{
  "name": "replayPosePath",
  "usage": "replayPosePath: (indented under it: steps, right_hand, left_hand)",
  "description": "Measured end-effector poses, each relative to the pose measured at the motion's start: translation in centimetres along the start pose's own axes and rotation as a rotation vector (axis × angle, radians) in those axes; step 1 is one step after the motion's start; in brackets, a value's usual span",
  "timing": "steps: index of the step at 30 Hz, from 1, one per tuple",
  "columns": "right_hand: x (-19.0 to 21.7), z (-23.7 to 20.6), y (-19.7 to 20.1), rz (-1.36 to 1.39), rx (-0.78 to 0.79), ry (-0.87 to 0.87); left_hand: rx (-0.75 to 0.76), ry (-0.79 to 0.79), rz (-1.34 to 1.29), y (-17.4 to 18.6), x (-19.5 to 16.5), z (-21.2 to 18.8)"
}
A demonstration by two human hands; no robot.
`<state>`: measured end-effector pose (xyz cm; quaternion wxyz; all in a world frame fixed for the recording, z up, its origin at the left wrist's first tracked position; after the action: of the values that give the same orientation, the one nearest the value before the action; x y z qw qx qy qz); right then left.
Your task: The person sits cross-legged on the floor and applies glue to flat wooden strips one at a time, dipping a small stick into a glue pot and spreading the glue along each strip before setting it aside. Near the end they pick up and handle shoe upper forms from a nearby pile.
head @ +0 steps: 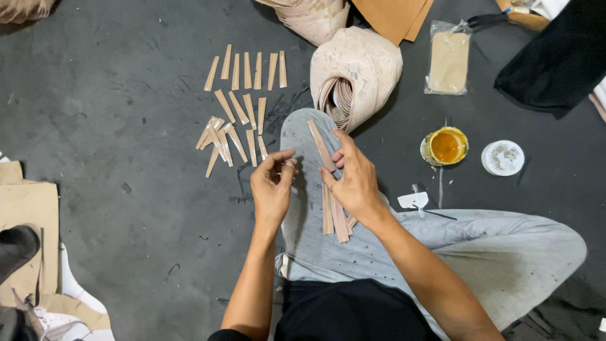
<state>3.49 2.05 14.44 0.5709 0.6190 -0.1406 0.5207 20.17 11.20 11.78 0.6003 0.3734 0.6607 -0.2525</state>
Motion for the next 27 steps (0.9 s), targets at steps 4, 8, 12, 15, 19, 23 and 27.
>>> replayPosePath:
  steps: [4,8,12,15,19,23,27]
  right_hand:
    - [-1.7,0.1,0.6,0.270,-0.005,-0.133]
    - [-2.2,-0.8,0.9,0.643,0.038,-0.232]
    - [-0.8,-1.5,1.0,0.740,0.089,-0.252]
    - [1.0,-1.6,0.9,0.730,0.094,-0.162]
    - [1.9,-1.7,1.1,0.773,0.084,-0.118]
    - [0.1,-1.6,3.6,0.765,-0.057,-0.095]
    - [-3.0,-2.3,5.5,0.740,-0.153,-0.152]
  left_hand:
    - [0.075,0.124,-0.138,-0.5,0.9,-1.1]
    - [0.185,0.240,-0.343,-2.8,0.8,-1.9]
    - [0.148,0.229,-0.457,-3.4,-0.1,-2.0]
    - [0.138,0.188,-0.468,-2.6,-0.5,-2.0]
    - [0.055,0.105,-0.397,0.9,0.3,-0.2]
    - [-0.144,0.085,-0.093,6.8,3.7,6.6]
    - [-0.106,0.038,0.093,6.1,9.2,15.2]
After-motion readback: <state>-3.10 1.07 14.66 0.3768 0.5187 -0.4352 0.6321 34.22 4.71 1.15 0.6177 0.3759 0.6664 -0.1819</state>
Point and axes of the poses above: each hand's wrist, its own z-axis towards the middle knuckle, its own y-axis out of the back of the hand, x = y × z, the point moved 7 cm from there along z, towards the middle knuckle, and after that the axes turned 4 degrees about y, right-handed, at the moved point
